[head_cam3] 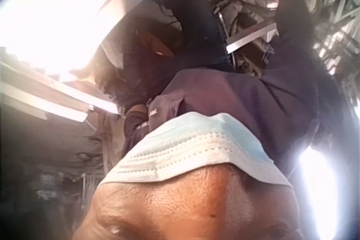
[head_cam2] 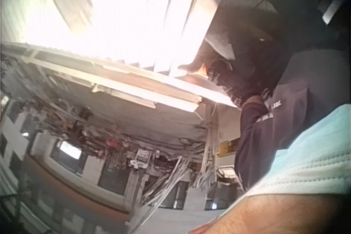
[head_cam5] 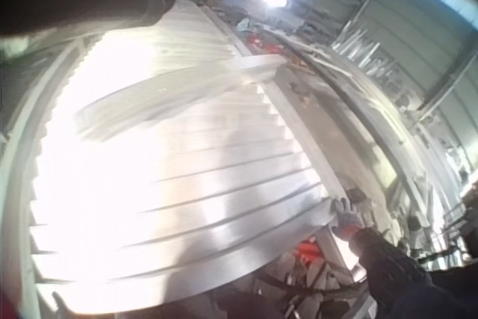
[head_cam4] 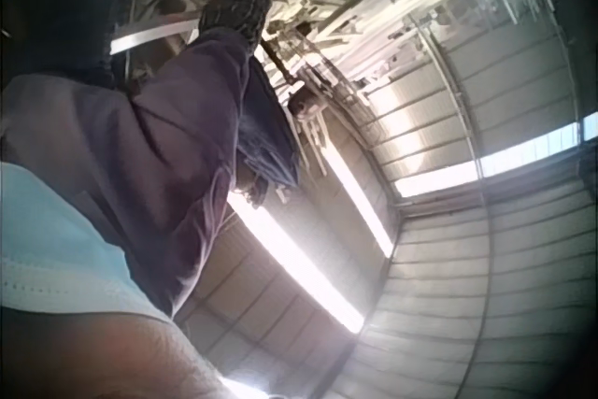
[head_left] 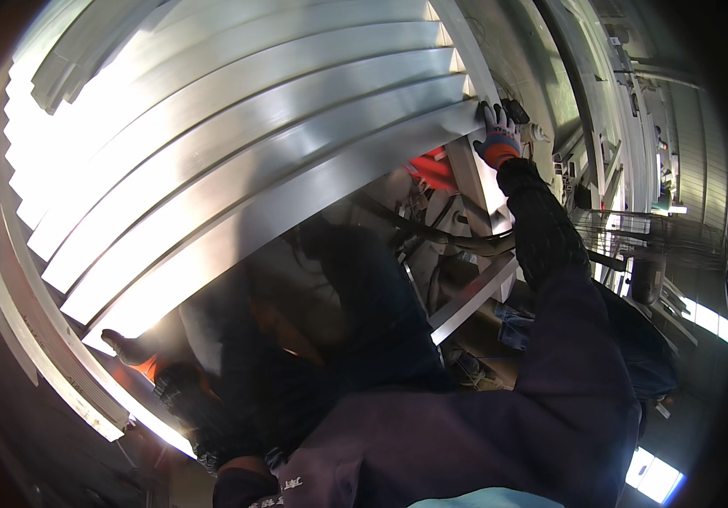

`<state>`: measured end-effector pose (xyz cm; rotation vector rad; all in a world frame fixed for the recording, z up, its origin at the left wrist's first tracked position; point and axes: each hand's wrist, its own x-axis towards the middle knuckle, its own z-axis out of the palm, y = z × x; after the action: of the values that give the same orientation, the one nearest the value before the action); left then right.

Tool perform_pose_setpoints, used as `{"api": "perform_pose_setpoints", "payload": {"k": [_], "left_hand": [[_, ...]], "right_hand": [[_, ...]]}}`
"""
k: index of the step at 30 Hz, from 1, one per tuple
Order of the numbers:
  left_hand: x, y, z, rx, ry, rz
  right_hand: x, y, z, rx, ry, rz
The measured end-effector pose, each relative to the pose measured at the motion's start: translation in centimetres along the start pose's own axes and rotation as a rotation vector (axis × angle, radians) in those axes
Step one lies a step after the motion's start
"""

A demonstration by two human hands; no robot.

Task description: The person positions and secures metal slats into a curved frame using a pneumatic nail gun. They repeatedly align each slat, fire fasteners, and adjust the assembly while working in a workshop environment.

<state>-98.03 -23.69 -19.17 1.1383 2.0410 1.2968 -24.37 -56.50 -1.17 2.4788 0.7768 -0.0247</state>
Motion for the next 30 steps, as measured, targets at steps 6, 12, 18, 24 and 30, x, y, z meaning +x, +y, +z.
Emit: {"api": "perform_pose_setpoints", "payload": {"k": [6, 12, 18, 24, 30], "left_hand": [[2.5, -5.0, -1.4, -0.013, -0.021, 0.219], [3.3, -6.3, -1.9, -0.018, -0.046, 0.33], [3.9, -7.2, -2.3, -0.014, -0.063, 0.403], [4.2, -7.3, -2.0, -0.005, -0.089, 0.451], [4.9, -8.5, -2.1, -0.018, -0.126, 0.517]], "right_hand": [[4.2, 0.9, 1.3, 0.18, -0.101, -0.108], [5.4, 2.1, 3.3, 0.226, -0.037, -0.203], [5.5, 2.4, 4.2, 0.193, -0.041, -0.214], [4.3, 2.2, 3.2, 0.148, -0.043, -0.191], [0.8, 2.3, 3.3, 0.231, 0.178, -0.225]]}}
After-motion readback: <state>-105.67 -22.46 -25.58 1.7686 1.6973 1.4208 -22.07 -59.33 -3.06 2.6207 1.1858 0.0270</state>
